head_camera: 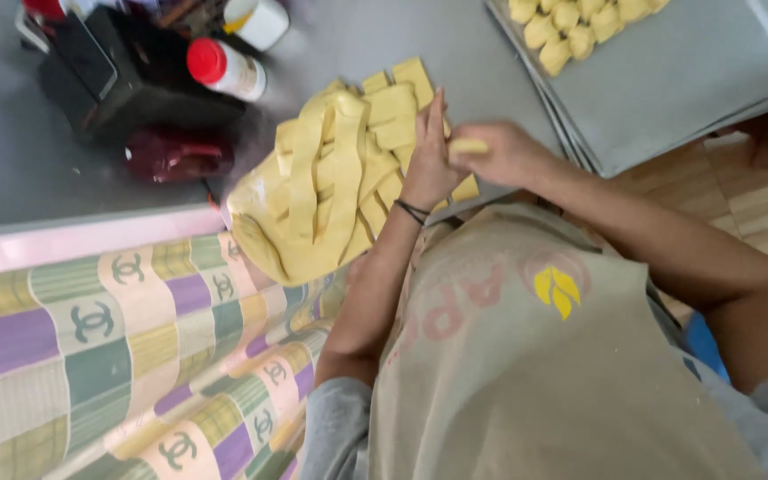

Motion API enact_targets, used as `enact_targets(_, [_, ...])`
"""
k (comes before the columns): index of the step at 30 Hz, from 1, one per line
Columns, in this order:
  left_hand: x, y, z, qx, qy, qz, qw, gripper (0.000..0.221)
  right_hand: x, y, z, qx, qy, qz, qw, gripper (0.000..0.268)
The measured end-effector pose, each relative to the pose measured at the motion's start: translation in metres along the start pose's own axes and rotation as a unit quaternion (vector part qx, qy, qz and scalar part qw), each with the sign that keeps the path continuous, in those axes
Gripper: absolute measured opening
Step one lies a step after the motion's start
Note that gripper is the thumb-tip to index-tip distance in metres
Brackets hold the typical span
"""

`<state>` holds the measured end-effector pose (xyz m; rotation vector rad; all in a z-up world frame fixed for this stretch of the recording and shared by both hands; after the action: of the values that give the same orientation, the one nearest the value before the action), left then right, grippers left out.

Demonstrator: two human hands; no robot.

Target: Shaping strips of dough into small individual portions and arranging them on a baking tray.

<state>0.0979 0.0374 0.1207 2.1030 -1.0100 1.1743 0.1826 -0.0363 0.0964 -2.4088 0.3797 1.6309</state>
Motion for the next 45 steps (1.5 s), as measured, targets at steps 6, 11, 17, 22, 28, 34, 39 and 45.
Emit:
enact_targets(6, [-0.036,-0.012,0.023,-0.014,0.072,-0.084,0.994,0.026,-0.062,-0.022,-0.036,0.025,0.148,-0.082,0.985,0.014])
enact_targets(11, [-0.005,-0.028,0.057,-0.075,0.074,0.0,0.994,0.02,-0.056,-0.01,-0.072,0.109,0.138,-0.134,0.975,0.033])
enact_targets(17, [0.088,-0.004,0.08,-0.19,0.007,0.09,0.978,0.021,0.113,-0.036,-0.129,0.153,0.378,-0.016,0.913,0.043])
enact_targets(22, [0.045,-0.005,0.052,-0.165,0.025,-0.004,0.986,0.052,0.176,-0.003,-0.151,0.032,0.351,0.059,0.934,0.042])
enact_targets(28, [0.025,0.016,0.072,-0.179,0.022,-0.062,0.982,0.081,0.22,0.016,-0.116,0.085,0.352,-0.027,0.932,0.028])
enact_targets(34, [0.012,-0.021,0.078,-0.159,-0.046,-0.04,0.985,0.09,0.15,-0.016,-0.15,0.106,0.334,0.059,0.935,0.044])
enact_targets(39, [-0.003,-0.02,0.063,-0.075,-0.023,-0.042,0.996,0.096,0.024,0.012,-0.015,-0.099,-0.007,-0.102,0.99,0.014])
enact_targets(45, [-0.024,0.016,0.067,-0.209,0.003,-0.022,0.978,0.098,0.046,0.017,-0.017,-0.054,0.041,-0.01,0.998,0.031])
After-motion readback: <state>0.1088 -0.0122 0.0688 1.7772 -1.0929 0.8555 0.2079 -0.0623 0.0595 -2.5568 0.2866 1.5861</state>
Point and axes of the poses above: each hand's wrist, its own y-axis away from the middle knuckle, its own z-axis out of the palm, x = y × z, the point moved 10 cm from there along -y, towards the middle knuckle, and after that the axes turned 5 degrees about -z, right-handed, at the moved point
